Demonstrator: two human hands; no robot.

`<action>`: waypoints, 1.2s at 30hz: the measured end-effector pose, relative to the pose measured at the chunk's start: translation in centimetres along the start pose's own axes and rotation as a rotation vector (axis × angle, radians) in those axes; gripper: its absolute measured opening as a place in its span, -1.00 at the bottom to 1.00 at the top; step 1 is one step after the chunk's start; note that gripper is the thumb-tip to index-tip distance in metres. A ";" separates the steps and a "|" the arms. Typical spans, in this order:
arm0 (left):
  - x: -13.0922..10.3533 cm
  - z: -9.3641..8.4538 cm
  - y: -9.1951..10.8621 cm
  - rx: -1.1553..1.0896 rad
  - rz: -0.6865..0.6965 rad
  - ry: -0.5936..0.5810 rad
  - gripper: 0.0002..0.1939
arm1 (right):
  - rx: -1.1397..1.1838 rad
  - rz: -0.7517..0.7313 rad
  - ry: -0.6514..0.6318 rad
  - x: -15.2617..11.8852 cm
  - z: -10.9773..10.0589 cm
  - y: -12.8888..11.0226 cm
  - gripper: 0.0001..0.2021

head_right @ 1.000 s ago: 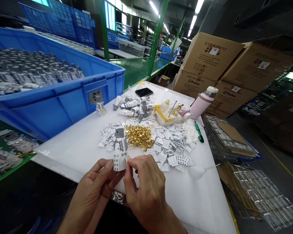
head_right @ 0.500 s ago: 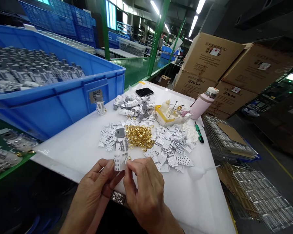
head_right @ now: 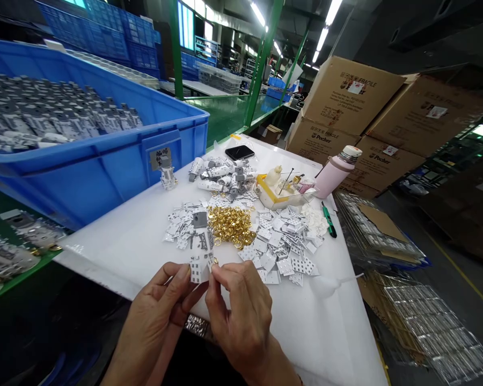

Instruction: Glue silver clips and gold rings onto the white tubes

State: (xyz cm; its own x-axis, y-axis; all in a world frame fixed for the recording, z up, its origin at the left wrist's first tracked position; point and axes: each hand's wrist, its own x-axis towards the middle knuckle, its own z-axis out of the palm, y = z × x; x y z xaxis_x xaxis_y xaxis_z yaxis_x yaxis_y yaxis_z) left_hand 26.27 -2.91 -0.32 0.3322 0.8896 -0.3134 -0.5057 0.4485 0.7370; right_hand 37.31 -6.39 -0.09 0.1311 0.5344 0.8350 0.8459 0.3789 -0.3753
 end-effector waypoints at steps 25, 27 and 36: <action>-0.2 0.1 0.0 -0.025 0.005 0.037 -0.82 | 0.021 -0.019 0.012 -0.2 0.0 0.3 -0.73; -0.2 0.1 0.0 -0.017 0.009 0.033 -0.82 | 0.033 -0.027 -0.026 -0.2 -0.2 0.4 -0.72; 0.0 -0.1 0.0 0.002 0.012 0.018 -0.80 | 0.107 0.004 -0.093 -0.2 -0.7 0.3 -0.70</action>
State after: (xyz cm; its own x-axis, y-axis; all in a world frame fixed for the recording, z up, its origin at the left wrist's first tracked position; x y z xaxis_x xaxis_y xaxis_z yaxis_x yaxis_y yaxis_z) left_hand 26.16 -2.92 -0.38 0.3120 0.8964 -0.3148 -0.5082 0.4374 0.7419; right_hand 37.89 -6.93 -0.06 0.0817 0.6019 0.7944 0.7852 0.4521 -0.4233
